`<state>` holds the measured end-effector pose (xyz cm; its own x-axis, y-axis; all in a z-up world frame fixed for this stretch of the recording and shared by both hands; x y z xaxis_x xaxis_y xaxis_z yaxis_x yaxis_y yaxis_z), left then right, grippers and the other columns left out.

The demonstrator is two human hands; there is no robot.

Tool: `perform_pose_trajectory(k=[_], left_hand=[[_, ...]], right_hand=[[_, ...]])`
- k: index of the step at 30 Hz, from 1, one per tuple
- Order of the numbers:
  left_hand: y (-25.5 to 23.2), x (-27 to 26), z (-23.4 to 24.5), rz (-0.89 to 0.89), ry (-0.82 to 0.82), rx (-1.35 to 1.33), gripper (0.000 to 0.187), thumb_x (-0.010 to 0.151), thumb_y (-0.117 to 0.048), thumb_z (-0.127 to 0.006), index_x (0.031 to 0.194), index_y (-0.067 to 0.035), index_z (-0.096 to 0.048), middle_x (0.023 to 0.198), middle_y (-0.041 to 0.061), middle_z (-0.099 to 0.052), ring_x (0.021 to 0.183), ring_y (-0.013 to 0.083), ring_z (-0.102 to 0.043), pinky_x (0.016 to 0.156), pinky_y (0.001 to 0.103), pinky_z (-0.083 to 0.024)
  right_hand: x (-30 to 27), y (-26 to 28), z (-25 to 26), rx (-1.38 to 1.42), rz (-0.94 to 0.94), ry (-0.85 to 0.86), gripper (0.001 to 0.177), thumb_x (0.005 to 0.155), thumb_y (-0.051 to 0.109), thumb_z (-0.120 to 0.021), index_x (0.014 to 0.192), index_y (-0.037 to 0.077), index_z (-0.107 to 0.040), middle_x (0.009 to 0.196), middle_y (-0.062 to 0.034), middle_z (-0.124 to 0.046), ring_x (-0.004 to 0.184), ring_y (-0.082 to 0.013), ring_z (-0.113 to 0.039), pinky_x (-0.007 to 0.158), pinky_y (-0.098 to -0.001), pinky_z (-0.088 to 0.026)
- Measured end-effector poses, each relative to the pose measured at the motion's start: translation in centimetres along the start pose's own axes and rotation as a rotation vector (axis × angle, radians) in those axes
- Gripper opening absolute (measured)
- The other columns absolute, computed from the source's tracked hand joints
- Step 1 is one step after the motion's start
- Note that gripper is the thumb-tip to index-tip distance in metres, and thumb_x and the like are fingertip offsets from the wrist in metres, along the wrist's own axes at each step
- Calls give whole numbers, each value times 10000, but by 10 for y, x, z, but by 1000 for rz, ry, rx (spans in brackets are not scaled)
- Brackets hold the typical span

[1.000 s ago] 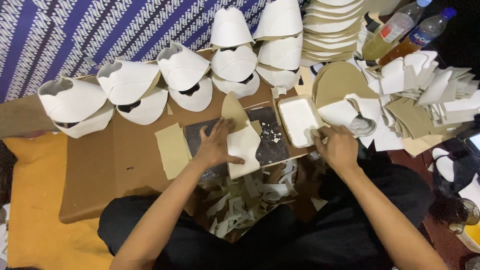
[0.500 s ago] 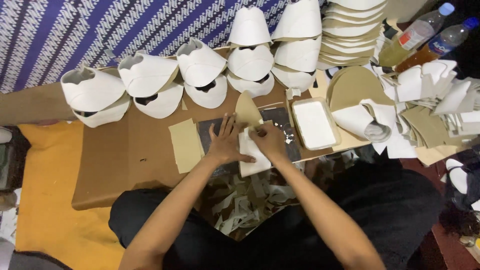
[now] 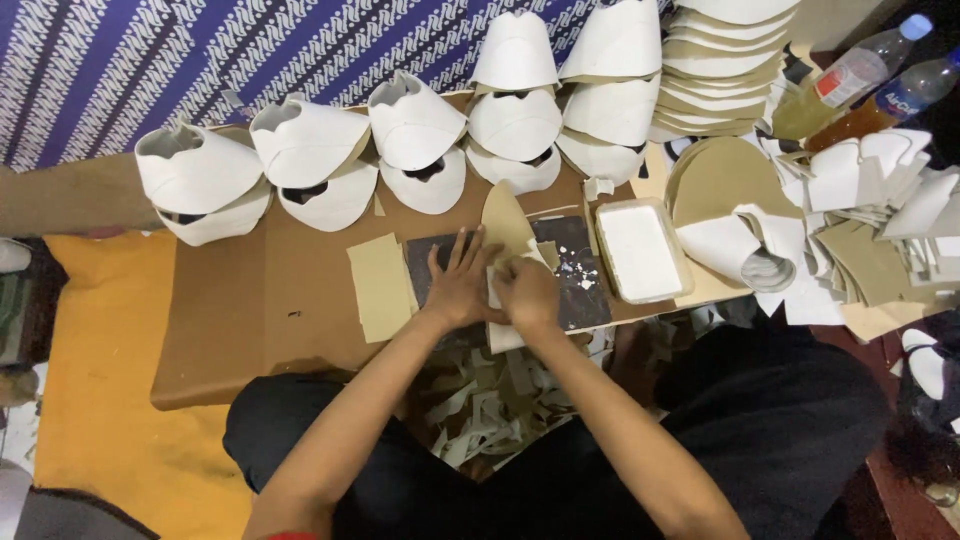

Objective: Applying adhesive and assembling white shoe upper components on a workshop table.

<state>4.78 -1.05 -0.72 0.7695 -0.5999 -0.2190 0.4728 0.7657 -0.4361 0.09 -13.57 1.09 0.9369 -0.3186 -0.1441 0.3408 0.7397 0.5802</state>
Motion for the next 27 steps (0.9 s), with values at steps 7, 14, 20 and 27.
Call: perform_pose_trajectory(k=[7,14,20,27], left_hand=[[-2,-1,4,-8,4,-58,1209,583,-785,-746,1562,-281,-246,1718,66,-24,1564,317,49,1162,698,54],[-6,2,10,11,72,-42,1270,562,-858,-732,1574,-288,-216,1716,84,-9,1566,329,26,1164,698,86],[-7,2,3,29,115,-42,1302,551,-878,-724,1583,-291,-189,1715,89,18,1567,324,47,1164,700,99],[-6,1,7,33,119,-78,1305,557,-870,-735,1585,-272,-196,1715,102,14,1566,325,52,1159,686,140]], right_hand=[[8,-18,18,-42,-16,46,297,910,322,-673,1083,106,-780,998,-145,-764,1038,-350,-720,863,-444,-587],[25,-22,72,7,322,-267,90,911,114,-698,931,41,-747,819,-164,-701,887,-378,-693,753,-434,-569],[28,-12,81,47,526,-81,183,961,35,-621,1088,16,-750,969,-203,-732,1011,-410,-656,866,-467,-510],[15,-64,67,-51,612,153,241,886,-32,-618,1022,84,-780,907,-157,-781,925,-352,-690,837,-417,-479]])
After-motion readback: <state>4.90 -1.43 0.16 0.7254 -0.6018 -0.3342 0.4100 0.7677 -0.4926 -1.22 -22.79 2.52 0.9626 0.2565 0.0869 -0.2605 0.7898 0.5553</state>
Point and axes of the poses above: each hand's wrist, its own x-axis towards the middle knuckle, its own z-axis out of the back of the hand, y = z × x, the point moved 4 cm from there along x, towards the middle knuckle
